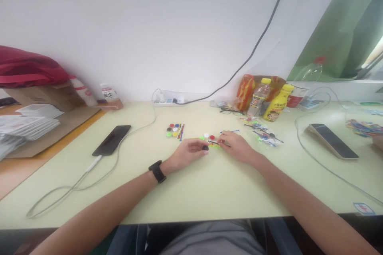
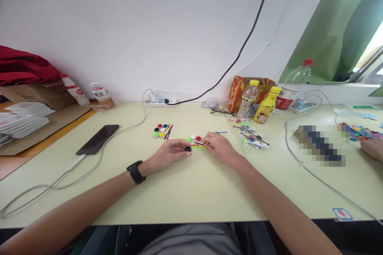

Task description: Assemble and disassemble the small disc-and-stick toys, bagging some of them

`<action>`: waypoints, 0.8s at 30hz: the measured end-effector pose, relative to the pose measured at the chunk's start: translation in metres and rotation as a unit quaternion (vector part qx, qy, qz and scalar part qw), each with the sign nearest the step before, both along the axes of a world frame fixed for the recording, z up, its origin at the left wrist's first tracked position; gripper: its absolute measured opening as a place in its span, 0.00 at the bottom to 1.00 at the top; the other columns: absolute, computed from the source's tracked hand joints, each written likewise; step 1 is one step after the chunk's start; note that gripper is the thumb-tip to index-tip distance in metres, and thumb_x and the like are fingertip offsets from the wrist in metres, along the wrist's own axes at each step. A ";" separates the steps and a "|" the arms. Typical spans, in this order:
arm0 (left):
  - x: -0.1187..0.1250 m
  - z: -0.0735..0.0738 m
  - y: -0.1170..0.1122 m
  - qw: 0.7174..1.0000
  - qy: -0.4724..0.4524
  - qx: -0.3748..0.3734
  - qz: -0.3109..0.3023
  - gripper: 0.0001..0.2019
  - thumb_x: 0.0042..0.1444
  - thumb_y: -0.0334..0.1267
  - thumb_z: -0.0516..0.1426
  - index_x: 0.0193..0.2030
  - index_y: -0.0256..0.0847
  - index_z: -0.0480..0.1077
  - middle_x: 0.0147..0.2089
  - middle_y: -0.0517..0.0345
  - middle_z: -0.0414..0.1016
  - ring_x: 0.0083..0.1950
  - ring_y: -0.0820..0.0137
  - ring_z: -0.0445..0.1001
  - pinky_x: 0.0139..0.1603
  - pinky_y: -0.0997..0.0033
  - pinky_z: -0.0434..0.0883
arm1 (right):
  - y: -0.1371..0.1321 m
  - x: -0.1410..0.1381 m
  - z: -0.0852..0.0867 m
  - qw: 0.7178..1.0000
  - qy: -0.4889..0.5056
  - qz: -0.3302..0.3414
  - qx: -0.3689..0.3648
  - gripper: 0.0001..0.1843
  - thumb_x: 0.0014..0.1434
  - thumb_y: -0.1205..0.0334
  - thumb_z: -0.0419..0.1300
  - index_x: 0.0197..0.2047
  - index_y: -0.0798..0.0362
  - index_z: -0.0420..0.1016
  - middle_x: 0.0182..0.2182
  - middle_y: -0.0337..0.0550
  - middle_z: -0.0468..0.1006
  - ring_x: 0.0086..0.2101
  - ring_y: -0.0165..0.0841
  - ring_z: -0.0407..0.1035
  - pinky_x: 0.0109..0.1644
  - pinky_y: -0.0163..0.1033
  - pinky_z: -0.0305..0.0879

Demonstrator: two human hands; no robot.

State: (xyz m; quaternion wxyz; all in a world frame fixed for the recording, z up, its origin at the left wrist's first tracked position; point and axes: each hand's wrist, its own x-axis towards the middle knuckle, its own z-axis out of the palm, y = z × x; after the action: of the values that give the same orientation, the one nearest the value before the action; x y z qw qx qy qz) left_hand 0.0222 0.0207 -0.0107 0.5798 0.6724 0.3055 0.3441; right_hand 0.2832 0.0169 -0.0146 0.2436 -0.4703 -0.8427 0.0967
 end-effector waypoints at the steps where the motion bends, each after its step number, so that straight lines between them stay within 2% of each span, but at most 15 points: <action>1: 0.000 -0.001 0.000 1.000 -0.001 0.002 -0.001 0.20 0.53 0.45 0.72 0.49 0.37 0.80 0.47 0.48 0.83 0.48 0.63 0.81 0.56 0.60 0.77 | -0.001 0.000 0.002 1.000 0.000 0.002 0.005 0.09 0.68 0.68 0.54 0.39 0.50 0.74 0.38 0.43 0.77 0.41 0.38 0.70 0.44 0.42 0.61; 6: -0.001 -0.001 0.000 1.000 0.015 0.001 -0.008 0.20 0.53 0.45 0.72 0.51 0.38 0.80 0.48 0.48 0.83 0.47 0.63 0.81 0.55 0.60 0.78 | -0.002 0.004 0.008 0.999 0.042 -0.006 -0.003 0.06 0.65 0.68 0.55 0.37 0.49 0.70 0.36 0.42 0.77 0.38 0.37 0.69 0.43 0.42 0.62; 12: -0.001 0.000 0.001 1.000 0.024 -0.007 -0.012 0.20 0.54 0.45 0.71 0.50 0.38 0.79 0.47 0.48 0.83 0.47 0.63 0.82 0.54 0.61 0.77 | 0.001 0.006 0.012 0.986 0.144 -0.018 -0.082 0.04 0.64 0.63 0.56 0.36 0.50 0.70 0.32 0.40 0.77 0.33 0.34 0.68 0.35 0.39 0.61; 16: -0.002 -0.003 0.003 1.000 0.022 -0.011 -0.006 0.21 0.54 0.45 0.71 0.51 0.38 0.79 0.47 0.48 0.83 0.47 0.63 0.81 0.54 0.61 0.77 | -0.004 0.002 0.017 0.949 0.264 0.010 -0.172 0.08 0.68 0.55 0.54 0.39 0.49 0.65 0.31 0.38 0.74 0.32 0.33 0.67 0.36 0.39 0.63; 20: -0.003 -0.007 0.005 1.000 0.005 -0.013 -0.016 0.21 0.55 0.44 0.71 0.52 0.38 0.78 0.48 0.47 0.82 0.49 0.63 0.81 0.55 0.61 0.76 | -0.012 -0.006 0.023 0.918 0.331 -0.001 -0.218 0.13 0.70 0.47 0.54 0.41 0.47 0.61 0.29 0.32 0.64 0.27 0.29 0.59 0.32 0.36 0.59; 24: -0.003 -0.006 0.005 1.000 -0.007 -0.011 -0.013 0.21 0.55 0.43 0.71 0.53 0.38 0.78 0.49 0.47 0.82 0.50 0.62 0.81 0.56 0.60 0.76 | -0.018 -0.019 0.024 0.900 0.361 0.030 -0.243 0.16 0.67 0.43 0.59 0.42 0.47 0.65 0.31 0.35 0.67 0.30 0.31 0.63 0.34 0.35 0.62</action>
State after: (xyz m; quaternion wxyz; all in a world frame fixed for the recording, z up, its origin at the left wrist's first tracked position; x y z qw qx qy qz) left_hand 0.0197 0.0260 -0.0172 0.5935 0.6677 0.2965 0.3376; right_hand 0.2641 -0.0008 0.0092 0.4060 -0.4222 -0.6613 0.4686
